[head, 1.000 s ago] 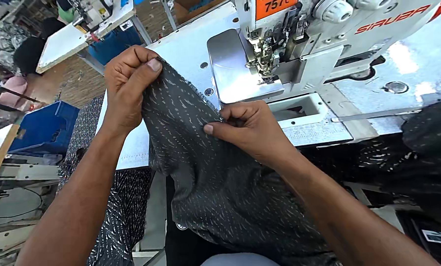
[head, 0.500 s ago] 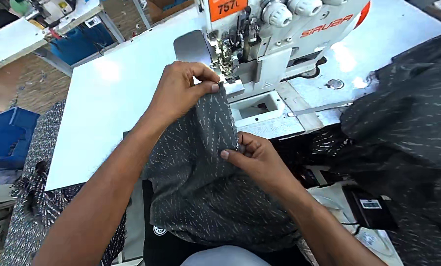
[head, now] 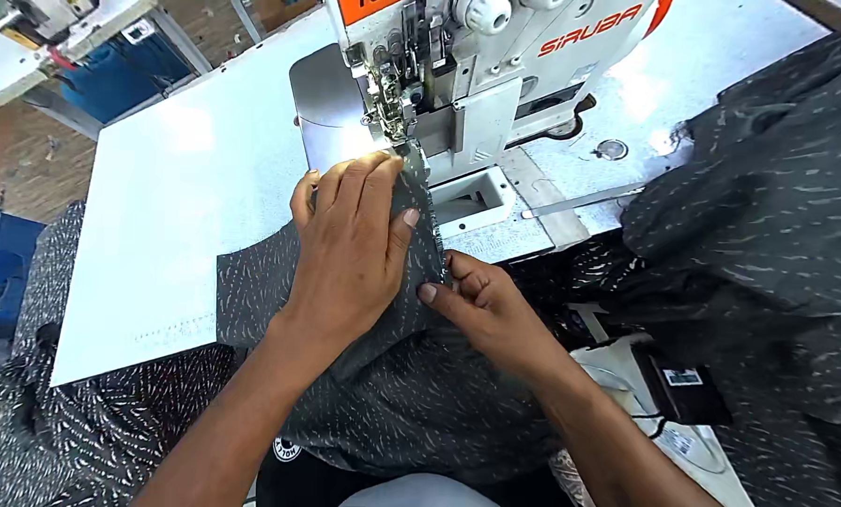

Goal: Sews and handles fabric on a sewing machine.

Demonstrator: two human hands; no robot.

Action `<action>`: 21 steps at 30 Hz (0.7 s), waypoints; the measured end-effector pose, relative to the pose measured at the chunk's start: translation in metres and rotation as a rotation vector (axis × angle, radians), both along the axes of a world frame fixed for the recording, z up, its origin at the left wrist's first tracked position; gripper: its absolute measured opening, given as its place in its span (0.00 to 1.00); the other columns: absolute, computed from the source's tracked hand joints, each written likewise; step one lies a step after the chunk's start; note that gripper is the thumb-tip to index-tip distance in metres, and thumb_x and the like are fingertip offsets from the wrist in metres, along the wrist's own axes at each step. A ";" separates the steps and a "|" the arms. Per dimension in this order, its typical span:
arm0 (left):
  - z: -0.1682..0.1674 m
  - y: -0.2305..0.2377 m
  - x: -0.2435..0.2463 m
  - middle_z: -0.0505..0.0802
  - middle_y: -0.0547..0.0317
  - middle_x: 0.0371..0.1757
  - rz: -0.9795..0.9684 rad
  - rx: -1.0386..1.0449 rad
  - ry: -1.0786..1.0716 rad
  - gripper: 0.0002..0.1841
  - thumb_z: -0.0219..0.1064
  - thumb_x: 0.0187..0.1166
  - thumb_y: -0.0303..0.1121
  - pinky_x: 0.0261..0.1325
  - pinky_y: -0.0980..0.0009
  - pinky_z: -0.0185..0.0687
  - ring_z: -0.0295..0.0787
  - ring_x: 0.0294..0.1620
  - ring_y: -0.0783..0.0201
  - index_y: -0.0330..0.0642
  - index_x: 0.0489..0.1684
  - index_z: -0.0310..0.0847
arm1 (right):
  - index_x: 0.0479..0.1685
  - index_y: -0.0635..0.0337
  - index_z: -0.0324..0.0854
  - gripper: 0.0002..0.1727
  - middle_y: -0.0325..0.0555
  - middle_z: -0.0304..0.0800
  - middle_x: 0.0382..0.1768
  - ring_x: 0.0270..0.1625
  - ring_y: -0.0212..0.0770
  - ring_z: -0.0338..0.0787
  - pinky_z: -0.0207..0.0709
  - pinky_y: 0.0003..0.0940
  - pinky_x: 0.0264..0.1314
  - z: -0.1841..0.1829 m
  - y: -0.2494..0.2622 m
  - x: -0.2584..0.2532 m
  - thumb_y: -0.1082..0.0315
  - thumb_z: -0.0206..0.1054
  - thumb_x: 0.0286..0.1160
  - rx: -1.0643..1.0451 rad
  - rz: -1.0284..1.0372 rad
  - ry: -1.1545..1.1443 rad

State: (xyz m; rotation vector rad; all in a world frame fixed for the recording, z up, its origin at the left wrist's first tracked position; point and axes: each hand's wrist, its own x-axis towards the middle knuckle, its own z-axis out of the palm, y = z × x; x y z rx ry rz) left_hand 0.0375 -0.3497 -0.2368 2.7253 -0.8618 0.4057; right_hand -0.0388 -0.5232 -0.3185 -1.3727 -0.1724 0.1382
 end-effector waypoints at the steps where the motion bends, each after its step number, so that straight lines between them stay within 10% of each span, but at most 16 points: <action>1: 0.000 -0.001 -0.001 0.77 0.57 0.85 -0.007 -0.015 0.027 0.26 0.46 0.92 0.48 0.88 0.37 0.46 0.65 0.89 0.54 0.45 0.80 0.74 | 0.52 0.59 0.84 0.07 0.43 0.88 0.26 0.24 0.33 0.86 0.80 0.23 0.24 0.001 -0.003 0.000 0.69 0.65 0.82 0.006 0.004 -0.014; 6: -0.004 -0.001 -0.005 0.69 0.54 0.91 -0.007 -0.024 0.076 0.30 0.46 0.91 0.52 0.94 0.35 0.35 0.52 0.95 0.54 0.43 0.85 0.69 | 0.50 0.59 0.85 0.07 0.42 0.87 0.25 0.23 0.32 0.84 0.77 0.23 0.22 -0.002 -0.005 0.003 0.68 0.65 0.82 -0.003 0.004 -0.052; 21: 0.007 0.000 -0.001 0.69 0.51 0.90 -0.011 0.022 0.110 0.34 0.49 0.88 0.58 0.93 0.39 0.41 0.56 0.94 0.54 0.43 0.85 0.69 | 0.52 0.60 0.85 0.08 0.42 0.88 0.29 0.26 0.32 0.86 0.80 0.23 0.26 0.000 -0.008 0.004 0.70 0.62 0.82 0.054 0.017 -0.076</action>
